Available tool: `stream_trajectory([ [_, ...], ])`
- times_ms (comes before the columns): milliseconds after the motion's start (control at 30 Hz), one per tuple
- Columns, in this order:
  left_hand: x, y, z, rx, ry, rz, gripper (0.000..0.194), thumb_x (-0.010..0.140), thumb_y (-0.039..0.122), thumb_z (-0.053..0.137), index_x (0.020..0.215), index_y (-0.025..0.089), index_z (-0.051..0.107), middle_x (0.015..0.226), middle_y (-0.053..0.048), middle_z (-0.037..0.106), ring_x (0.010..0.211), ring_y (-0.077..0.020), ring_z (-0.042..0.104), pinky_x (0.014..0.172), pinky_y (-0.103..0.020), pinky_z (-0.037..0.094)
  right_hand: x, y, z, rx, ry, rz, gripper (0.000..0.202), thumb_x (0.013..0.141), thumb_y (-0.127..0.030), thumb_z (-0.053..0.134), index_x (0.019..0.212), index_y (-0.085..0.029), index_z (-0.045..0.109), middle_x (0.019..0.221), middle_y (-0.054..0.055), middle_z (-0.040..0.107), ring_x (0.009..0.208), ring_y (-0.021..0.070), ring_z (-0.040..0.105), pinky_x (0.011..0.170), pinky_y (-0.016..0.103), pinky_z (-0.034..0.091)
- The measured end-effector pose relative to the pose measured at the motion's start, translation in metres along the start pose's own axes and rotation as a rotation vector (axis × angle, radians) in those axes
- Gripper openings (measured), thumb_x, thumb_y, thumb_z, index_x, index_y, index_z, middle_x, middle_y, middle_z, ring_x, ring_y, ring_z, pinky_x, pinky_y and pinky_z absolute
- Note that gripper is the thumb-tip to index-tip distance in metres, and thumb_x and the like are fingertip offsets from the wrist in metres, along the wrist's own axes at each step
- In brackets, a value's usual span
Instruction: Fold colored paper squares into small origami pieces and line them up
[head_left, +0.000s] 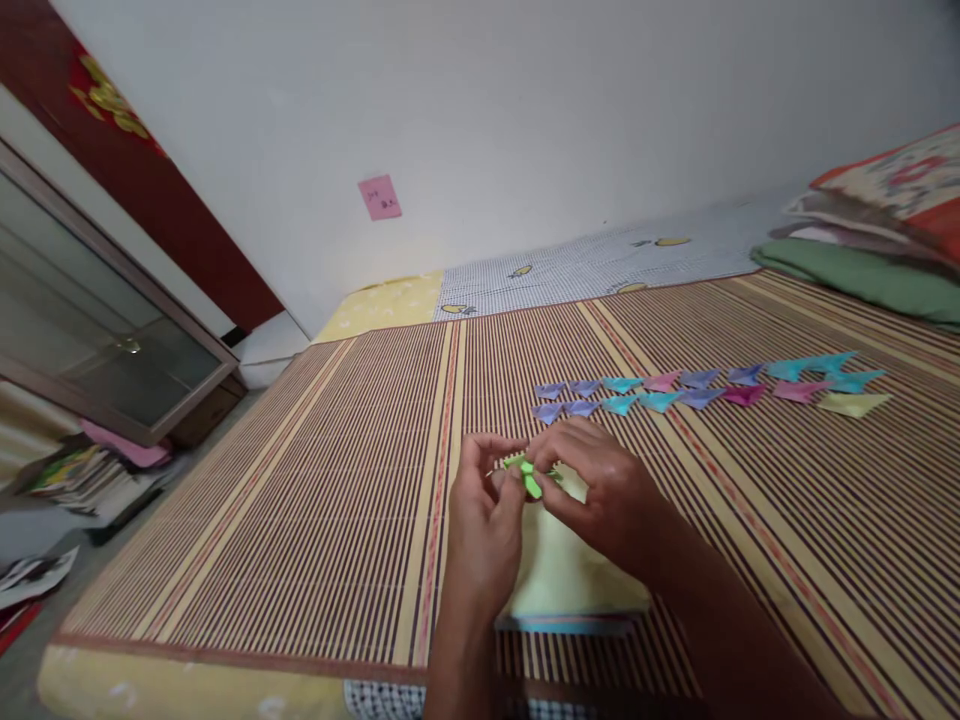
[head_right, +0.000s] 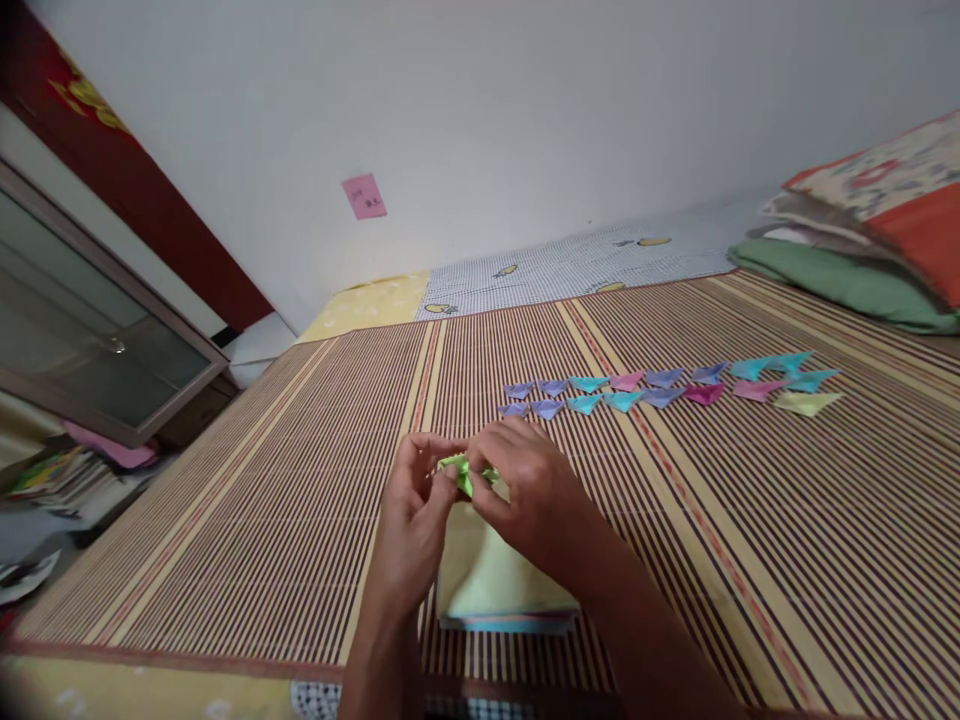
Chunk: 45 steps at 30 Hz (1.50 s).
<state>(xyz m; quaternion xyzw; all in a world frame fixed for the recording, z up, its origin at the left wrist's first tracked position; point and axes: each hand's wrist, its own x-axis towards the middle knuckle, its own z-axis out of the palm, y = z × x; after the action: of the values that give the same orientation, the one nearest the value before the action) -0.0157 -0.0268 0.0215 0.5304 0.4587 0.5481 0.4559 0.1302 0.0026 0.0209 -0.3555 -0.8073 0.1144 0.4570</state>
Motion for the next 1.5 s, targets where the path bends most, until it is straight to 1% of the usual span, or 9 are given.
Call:
stream_trajectory([
  [200,-0.0017,0.0003,-0.0017,0.107,-0.071,0.068,0.01,0.094,0.014,0.058,0.094,0.024,0.061,0.111,-0.004,0.068,0.077,-0.0147,0.057,0.079,-0.03,0.048,-0.001,-0.0006,-0.0013,0.03,0.004,0.028,0.014,0.089,-0.009,0.056,0.081,-0.021,0.055,0.089,0.006,0.061,0.089,0.0238,0.057,0.079,0.039,0.045],
  [367,-0.0018,-0.0009,-0.0036,0.153,-0.073,0.07,0.01,0.093,0.014,0.059,0.094,0.023,0.064,0.091,-0.003,0.065,0.072,-0.0157,0.056,0.069,-0.028,0.048,-0.001,-0.0005,-0.0036,0.114,0.005,0.048,0.016,0.088,-0.007,0.056,0.08,-0.02,0.055,0.087,0.004,0.059,0.087,0.0212,0.057,0.076,0.035,0.045],
  [567,-0.0024,0.0007,-0.0068,0.149,-0.123,0.024,0.008,0.1,0.026,0.054,0.094,0.022,0.058,0.082,0.001,0.06,0.063,-0.0126,0.054,0.06,-0.026,0.049,-0.0003,-0.0019,-0.0066,0.15,-0.036,0.055,0.017,0.089,-0.007,0.057,0.079,-0.02,0.055,0.085,0.002,0.058,0.083,0.0193,0.057,0.074,0.032,0.044],
  [700,-0.0014,0.0002,-0.0055,0.118,-0.067,-0.012,0.016,0.103,0.034,0.051,0.092,0.022,0.053,0.074,0.003,0.056,0.058,-0.012,0.055,0.055,-0.024,0.047,-0.001,-0.0023,-0.0061,0.101,-0.078,0.021,0.017,0.089,-0.007,0.056,0.078,-0.02,0.054,0.085,0.004,0.058,0.084,0.021,0.056,0.075,0.034,0.044],
  [800,-0.0005,0.0005,-0.0042,0.133,-0.01,0.01,0.012,0.103,0.031,0.05,0.094,0.023,0.052,0.079,0.003,0.057,0.057,-0.0108,0.053,0.054,-0.024,0.046,-0.0013,-0.002,-0.005,0.107,-0.078,0.016,0.016,0.089,-0.006,0.055,0.079,-0.02,0.054,0.087,0.004,0.06,0.085,0.021,0.057,0.075,0.034,0.045],
  [1000,-0.0003,0.0022,-0.0064,0.279,-0.065,0.104,0.021,0.098,0.014,0.044,0.082,0.022,0.055,0.073,0.003,0.053,0.062,-0.0123,0.05,0.058,-0.025,0.042,0.0002,-0.0027,-0.0044,0.082,-0.053,0.001,0.015,0.09,-0.008,0.056,0.08,-0.019,0.055,0.085,0.004,0.059,0.083,0.021,0.056,0.073,0.033,0.045],
  [1167,-0.0006,0.0017,-0.0083,0.327,-0.099,0.054,0.008,0.089,0.013,0.058,0.087,0.02,0.062,0.071,0.003,0.056,0.063,-0.0135,0.051,0.058,-0.025,0.04,0.0,-0.0015,-0.0046,0.104,-0.039,0.034,0.015,0.088,-0.006,0.056,0.079,-0.018,0.056,0.085,0.005,0.057,0.081,0.0201,0.056,0.071,0.033,0.044],
  [1367,0.0003,0.001,-0.0085,0.263,-0.097,0.048,0.01,0.086,0.013,0.061,0.079,0.018,0.065,0.074,0.001,0.06,0.066,-0.0145,0.054,0.062,-0.027,0.042,-0.0009,-0.0007,-0.0037,0.138,-0.06,0.062,0.015,0.089,-0.008,0.056,0.078,-0.018,0.055,0.085,0.003,0.057,0.081,0.0189,0.055,0.071,0.033,0.043],
  [1500,0.0005,0.0033,-0.0096,0.238,-0.08,0.022,0.013,0.088,0.014,0.059,0.078,0.019,0.065,0.075,0.001,0.059,0.066,-0.0141,0.054,0.061,-0.026,0.042,-0.0023,-0.0002,-0.0043,0.173,-0.084,0.086,0.01,0.089,-0.008,0.059,0.088,-0.018,0.06,0.089,0.002,0.059,0.082,0.0174,0.056,0.071,0.031,0.043],
])
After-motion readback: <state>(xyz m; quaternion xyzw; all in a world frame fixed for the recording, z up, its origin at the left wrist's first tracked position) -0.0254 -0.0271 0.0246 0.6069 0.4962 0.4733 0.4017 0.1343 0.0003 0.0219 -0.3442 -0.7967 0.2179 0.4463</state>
